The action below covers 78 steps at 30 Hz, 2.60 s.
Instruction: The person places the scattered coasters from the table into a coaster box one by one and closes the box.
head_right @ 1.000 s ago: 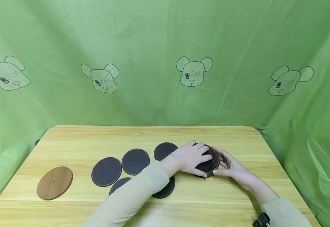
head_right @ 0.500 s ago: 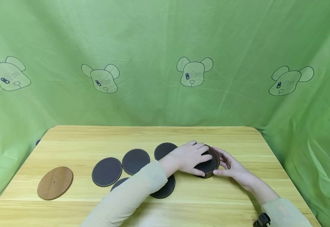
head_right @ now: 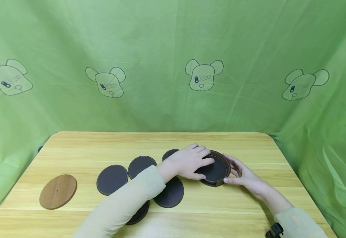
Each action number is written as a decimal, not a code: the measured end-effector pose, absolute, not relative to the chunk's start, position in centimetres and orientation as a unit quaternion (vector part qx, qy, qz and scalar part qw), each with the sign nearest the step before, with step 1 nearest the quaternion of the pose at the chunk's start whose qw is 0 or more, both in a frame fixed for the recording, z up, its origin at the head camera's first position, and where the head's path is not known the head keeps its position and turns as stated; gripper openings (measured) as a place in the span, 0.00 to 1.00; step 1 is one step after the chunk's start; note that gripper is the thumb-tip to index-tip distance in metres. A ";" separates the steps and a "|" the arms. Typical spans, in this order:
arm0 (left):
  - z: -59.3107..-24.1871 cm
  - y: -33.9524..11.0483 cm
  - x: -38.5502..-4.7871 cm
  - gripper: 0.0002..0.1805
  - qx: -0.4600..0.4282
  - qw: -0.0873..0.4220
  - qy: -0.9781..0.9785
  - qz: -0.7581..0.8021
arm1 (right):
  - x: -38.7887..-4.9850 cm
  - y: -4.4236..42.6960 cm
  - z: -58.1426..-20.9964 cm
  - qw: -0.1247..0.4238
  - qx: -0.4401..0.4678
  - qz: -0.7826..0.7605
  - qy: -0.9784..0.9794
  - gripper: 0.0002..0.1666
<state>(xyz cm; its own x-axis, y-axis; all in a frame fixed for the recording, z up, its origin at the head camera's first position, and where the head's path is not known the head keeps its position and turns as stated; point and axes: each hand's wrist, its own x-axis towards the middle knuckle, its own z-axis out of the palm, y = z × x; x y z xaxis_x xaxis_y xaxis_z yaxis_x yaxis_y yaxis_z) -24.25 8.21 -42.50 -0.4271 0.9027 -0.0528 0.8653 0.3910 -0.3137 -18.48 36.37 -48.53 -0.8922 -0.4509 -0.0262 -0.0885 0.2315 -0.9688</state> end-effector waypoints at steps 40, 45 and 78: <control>-45.1 2.1 -25.7 0.35 -0.459 0.023 -0.878 0.137 | -18.4 36.4 -48.5 0.151 -0.174 -0.600 0.766 0.53; -45.5 2.0 -25.8 0.38 -0.436 0.001 -0.889 0.137 | -18.4 36.4 -48.6 0.151 -0.175 -0.599 0.767 0.53; -45.4 1.7 -26.7 0.43 -0.411 -0.050 -0.907 0.080 | -18.4 36.2 -48.3 0.152 -0.174 -0.604 0.763 0.52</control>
<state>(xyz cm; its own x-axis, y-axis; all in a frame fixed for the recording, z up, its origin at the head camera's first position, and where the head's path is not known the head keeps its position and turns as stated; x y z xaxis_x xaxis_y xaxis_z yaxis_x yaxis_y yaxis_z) -26.68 1.67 -45.37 -0.6574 0.7371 -0.1563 0.7531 0.6495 -0.1045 -18.35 36.24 -48.32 -0.8934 -0.4488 -0.0229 -0.0810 0.2110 -0.9741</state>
